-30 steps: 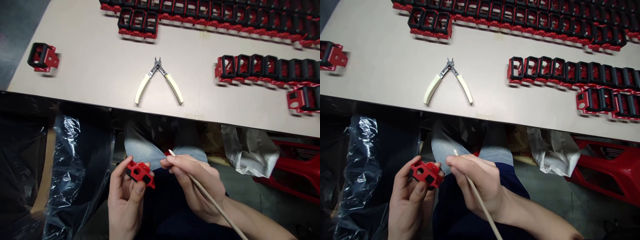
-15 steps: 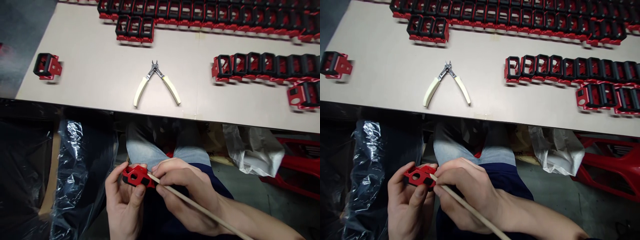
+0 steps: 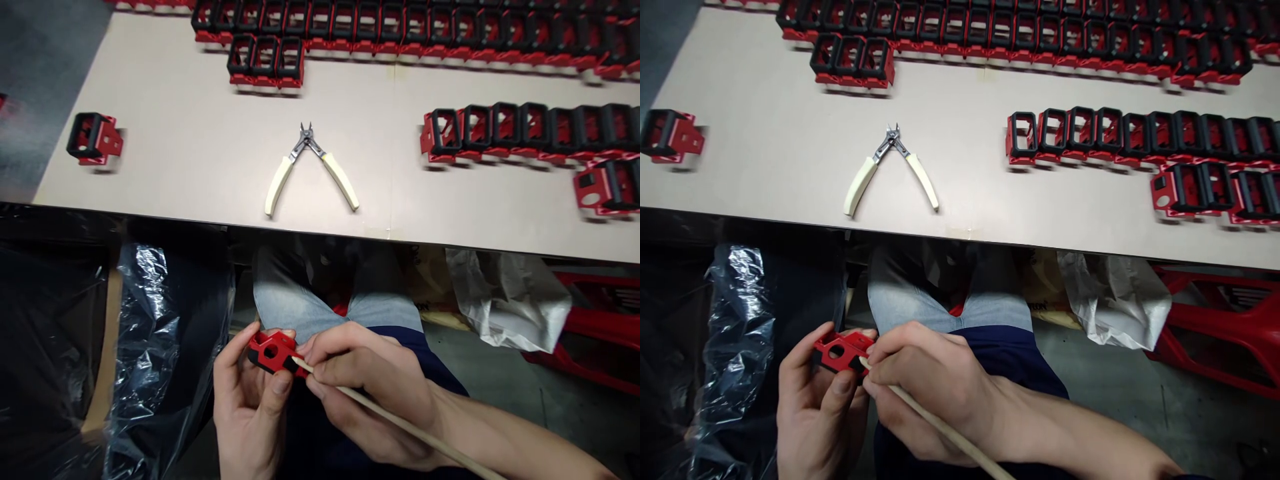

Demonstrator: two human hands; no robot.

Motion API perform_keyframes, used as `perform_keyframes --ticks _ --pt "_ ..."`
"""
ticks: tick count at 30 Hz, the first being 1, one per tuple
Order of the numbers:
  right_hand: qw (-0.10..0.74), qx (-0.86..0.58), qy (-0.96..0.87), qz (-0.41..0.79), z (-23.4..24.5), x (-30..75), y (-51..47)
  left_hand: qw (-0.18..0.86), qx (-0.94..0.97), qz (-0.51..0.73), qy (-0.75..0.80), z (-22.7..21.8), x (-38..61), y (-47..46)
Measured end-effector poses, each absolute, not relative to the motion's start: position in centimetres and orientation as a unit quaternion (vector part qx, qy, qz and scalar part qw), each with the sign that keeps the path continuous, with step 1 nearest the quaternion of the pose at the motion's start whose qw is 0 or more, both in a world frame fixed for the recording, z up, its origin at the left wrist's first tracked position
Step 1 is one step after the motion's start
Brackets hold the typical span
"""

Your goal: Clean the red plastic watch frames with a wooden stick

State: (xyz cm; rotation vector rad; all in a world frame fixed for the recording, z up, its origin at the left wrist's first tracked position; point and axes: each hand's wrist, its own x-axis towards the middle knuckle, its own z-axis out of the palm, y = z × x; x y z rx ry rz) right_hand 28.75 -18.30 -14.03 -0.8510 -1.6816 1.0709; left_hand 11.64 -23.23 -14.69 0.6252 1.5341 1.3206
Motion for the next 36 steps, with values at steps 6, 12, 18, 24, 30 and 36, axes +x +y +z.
perform_keyframes --ticks 6,12,18,24,30,36 --pt "0.475 -0.377 -0.691 0.392 -14.1 28.8 -18.2 0.505 0.245 0.541 0.627 -15.0 11.5 -23.5" --pt "0.484 -0.376 -0.689 0.387 -13.9 28.9 -18.0 0.507 0.227 0.554 0.621 -14.8 11.9 -23.1" --pt "0.491 -0.395 -0.681 0.373 -14.7 29.2 -17.5 0.477 0.217 0.596 0.608 -14.6 12.5 -22.1" --pt "0.472 -0.411 -0.670 0.399 -14.3 30.0 -17.0 0.459 0.211 0.627 0.594 -14.5 12.3 -21.8" --pt "0.382 -0.461 -0.721 0.348 -12.9 33.1 -13.4 0.460 0.212 0.638 0.580 -14.6 12.3 -21.7" --pt "0.357 -0.499 -0.762 0.205 -12.7 34.9 -11.4 0.464 0.202 0.632 0.587 -14.5 12.6 -21.6"
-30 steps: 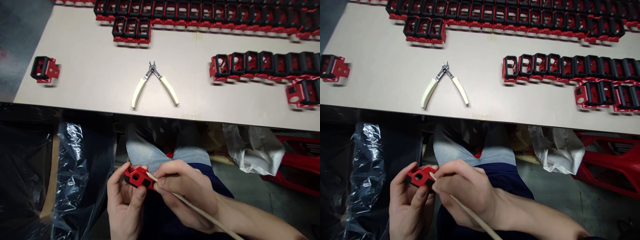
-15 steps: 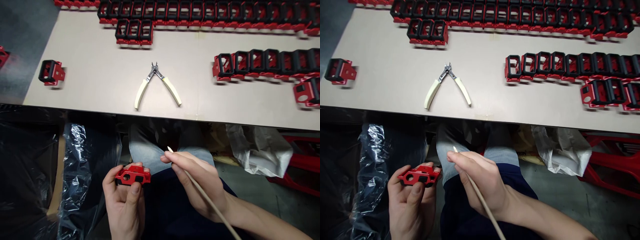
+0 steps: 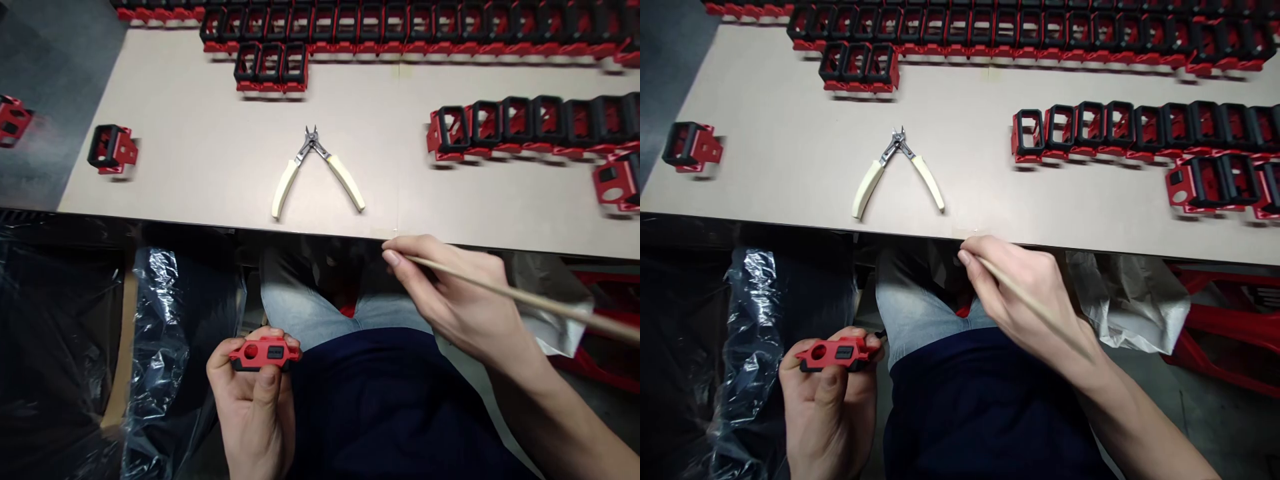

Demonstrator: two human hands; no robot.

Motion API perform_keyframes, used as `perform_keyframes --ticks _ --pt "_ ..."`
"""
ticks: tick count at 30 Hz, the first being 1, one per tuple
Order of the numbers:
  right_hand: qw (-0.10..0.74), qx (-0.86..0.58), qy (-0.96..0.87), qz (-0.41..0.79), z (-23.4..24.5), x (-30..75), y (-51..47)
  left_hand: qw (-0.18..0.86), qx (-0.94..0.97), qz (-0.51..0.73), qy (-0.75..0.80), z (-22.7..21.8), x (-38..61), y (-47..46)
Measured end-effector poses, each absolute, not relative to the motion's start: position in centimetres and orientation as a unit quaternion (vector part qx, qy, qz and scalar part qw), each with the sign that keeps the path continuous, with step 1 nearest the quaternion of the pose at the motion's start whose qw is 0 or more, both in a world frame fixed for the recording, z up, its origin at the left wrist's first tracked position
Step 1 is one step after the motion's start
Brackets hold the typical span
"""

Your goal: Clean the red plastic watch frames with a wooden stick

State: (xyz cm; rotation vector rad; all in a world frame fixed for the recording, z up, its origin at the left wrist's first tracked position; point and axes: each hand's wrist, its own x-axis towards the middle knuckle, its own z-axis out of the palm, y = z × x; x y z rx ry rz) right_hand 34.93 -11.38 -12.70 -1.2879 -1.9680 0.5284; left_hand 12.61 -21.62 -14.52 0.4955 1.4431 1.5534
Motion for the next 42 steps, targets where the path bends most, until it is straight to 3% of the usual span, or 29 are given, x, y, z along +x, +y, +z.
perform_keyframes --ticks 4,11,21,28,42 --pt "0.423 -0.466 -0.712 0.311 -12.5 33.6 -13.4 0.462 0.204 0.632 0.588 -14.4 12.9 -21.6" --pt "0.434 -0.353 -0.710 0.427 -13.3 31.2 -16.4 0.464 0.196 0.619 0.603 -14.4 13.1 -21.7" --pt "0.444 -0.356 -0.673 0.473 -14.0 29.4 -17.8 0.445 0.215 0.626 0.604 -14.6 13.3 -21.8" --pt "0.515 -0.384 -0.565 0.518 -13.8 27.6 -18.5 0.419 0.237 0.621 0.618 -14.8 13.3 -22.1" --pt "0.498 -0.385 -0.628 0.457 -14.1 27.4 -19.1 0.391 0.295 0.617 0.615 -15.1 13.1 -22.8"
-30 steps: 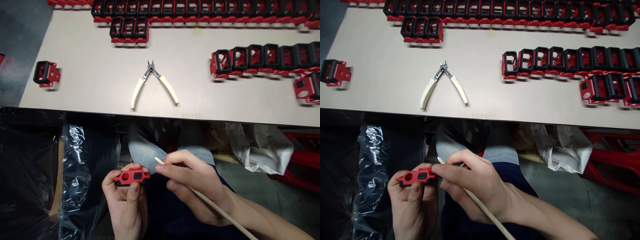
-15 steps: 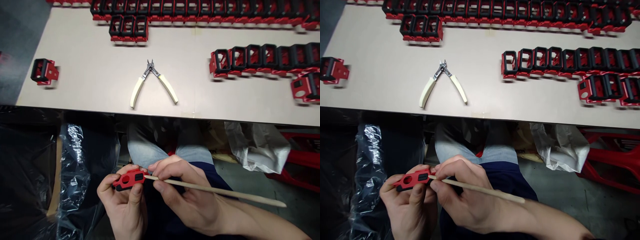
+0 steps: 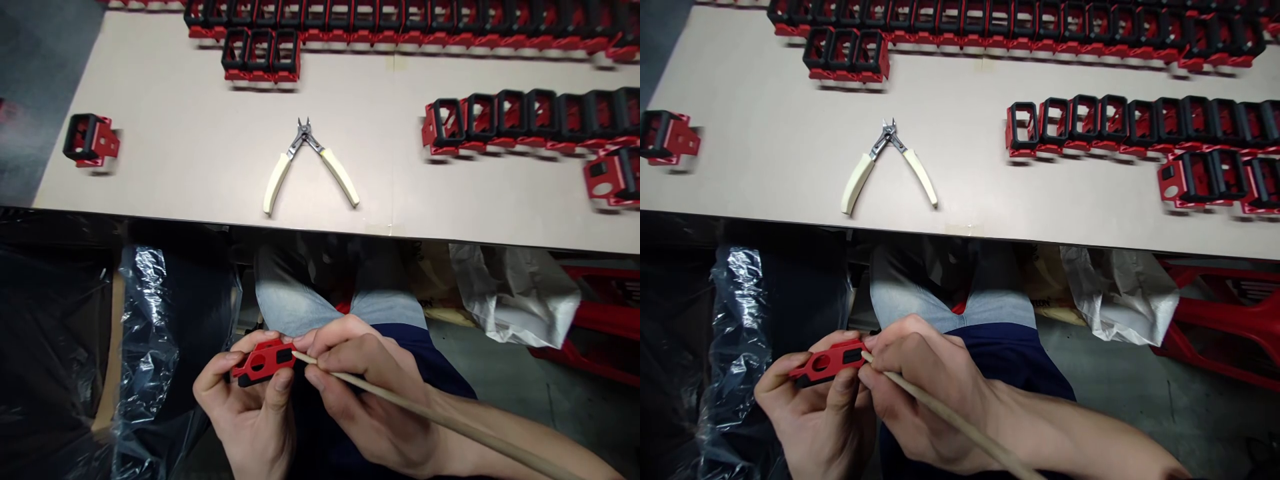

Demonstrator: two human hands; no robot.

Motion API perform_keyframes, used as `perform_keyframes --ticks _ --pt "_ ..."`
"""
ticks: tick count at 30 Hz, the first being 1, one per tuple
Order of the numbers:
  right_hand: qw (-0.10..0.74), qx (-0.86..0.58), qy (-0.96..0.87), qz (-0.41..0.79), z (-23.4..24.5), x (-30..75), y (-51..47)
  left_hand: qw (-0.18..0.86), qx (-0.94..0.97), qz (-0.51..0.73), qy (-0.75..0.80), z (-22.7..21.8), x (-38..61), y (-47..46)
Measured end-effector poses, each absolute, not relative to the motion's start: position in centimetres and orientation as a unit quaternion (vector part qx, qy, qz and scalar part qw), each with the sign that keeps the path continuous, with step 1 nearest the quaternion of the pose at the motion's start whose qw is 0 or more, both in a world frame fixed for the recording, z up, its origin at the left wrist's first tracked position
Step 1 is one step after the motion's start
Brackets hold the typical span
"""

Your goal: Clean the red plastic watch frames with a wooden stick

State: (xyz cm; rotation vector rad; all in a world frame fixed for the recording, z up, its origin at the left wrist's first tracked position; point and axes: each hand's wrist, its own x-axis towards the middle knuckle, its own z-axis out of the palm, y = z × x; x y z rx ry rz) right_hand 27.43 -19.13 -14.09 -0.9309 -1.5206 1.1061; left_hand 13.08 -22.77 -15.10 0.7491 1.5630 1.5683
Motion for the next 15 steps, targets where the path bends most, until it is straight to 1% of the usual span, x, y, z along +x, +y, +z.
perform_keyframes --ticks 4,7,13,15 --pt "0.464 -0.398 -0.663 0.432 -14.06 27.57 -19.34 0.360 0.362 0.625 0.591 -15.60 12.79 -22.76" --pt "0.455 -0.407 -0.676 0.413 -14.13 27.67 -19.36 0.349 0.398 0.629 0.569 -15.99 12.48 -22.82" --pt "0.456 -0.405 -0.661 0.437 -14.22 27.88 -19.37 0.422 0.313 0.620 0.582 -15.87 12.50 -23.18" --pt "0.457 -0.406 -0.659 0.438 -14.14 27.89 -19.39 0.432 0.296 0.624 0.580 -15.76 12.60 -23.19"
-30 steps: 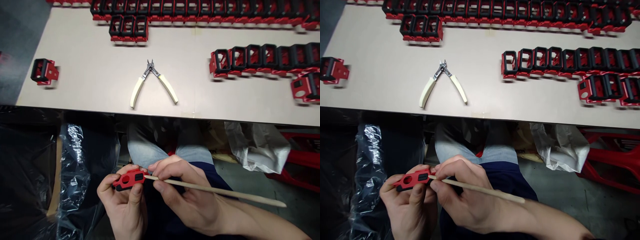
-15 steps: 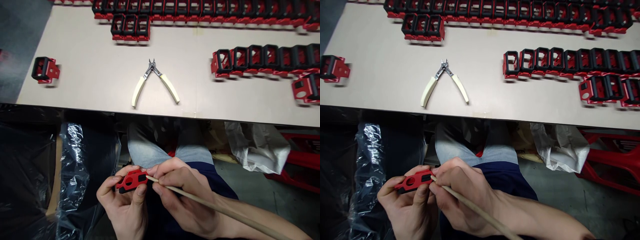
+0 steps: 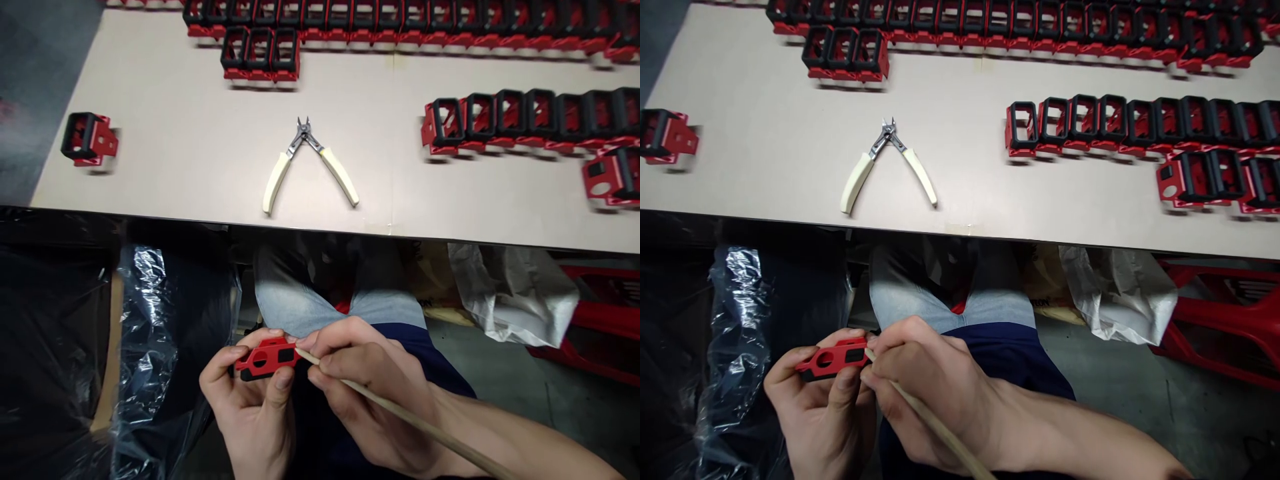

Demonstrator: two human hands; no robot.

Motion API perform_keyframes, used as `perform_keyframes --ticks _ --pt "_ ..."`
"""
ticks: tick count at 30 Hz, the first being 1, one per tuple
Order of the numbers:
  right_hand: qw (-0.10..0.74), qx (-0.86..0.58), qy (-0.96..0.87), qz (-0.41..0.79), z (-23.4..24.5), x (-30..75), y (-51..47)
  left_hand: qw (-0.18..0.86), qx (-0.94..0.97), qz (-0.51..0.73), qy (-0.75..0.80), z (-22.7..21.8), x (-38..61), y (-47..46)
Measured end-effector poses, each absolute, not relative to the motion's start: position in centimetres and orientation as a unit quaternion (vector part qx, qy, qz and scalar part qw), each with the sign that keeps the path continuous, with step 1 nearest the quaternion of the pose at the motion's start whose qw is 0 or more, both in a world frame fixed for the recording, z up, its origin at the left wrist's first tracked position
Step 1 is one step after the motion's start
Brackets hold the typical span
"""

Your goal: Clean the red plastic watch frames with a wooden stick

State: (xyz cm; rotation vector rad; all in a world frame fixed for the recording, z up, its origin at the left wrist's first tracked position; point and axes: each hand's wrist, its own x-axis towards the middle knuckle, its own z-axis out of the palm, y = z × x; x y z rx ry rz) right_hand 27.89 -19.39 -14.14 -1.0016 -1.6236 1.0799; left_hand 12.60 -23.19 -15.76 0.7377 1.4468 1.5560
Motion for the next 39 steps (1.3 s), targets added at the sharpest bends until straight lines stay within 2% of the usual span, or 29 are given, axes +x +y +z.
perform_keyframes --ticks 14,20,29,33,39 --pt "0.441 -0.393 -0.685 0.426 -14.5 28.0 -19.5 0.390 0.333 0.617 0.597 -16.0 12.6 -23.2" --pt "0.436 -0.406 -0.687 0.415 -14.2 28.2 -19.2 0.427 0.304 0.612 0.592 -16.1 12.5 -23.1" --pt "0.441 -0.391 -0.697 0.408 -13.9 27.9 -19.2 0.416 0.305 0.620 0.591 -16.1 12.5 -23.2" --pt "0.436 -0.418 -0.706 0.370 -14.0 28.2 -18.9 0.448 0.259 0.625 0.584 -16.1 12.6 -22.8" --pt "0.474 -0.370 -0.715 0.355 -15.1 28.4 -18.2 0.514 0.153 0.609 0.585 -15.2 12.5 -22.4"
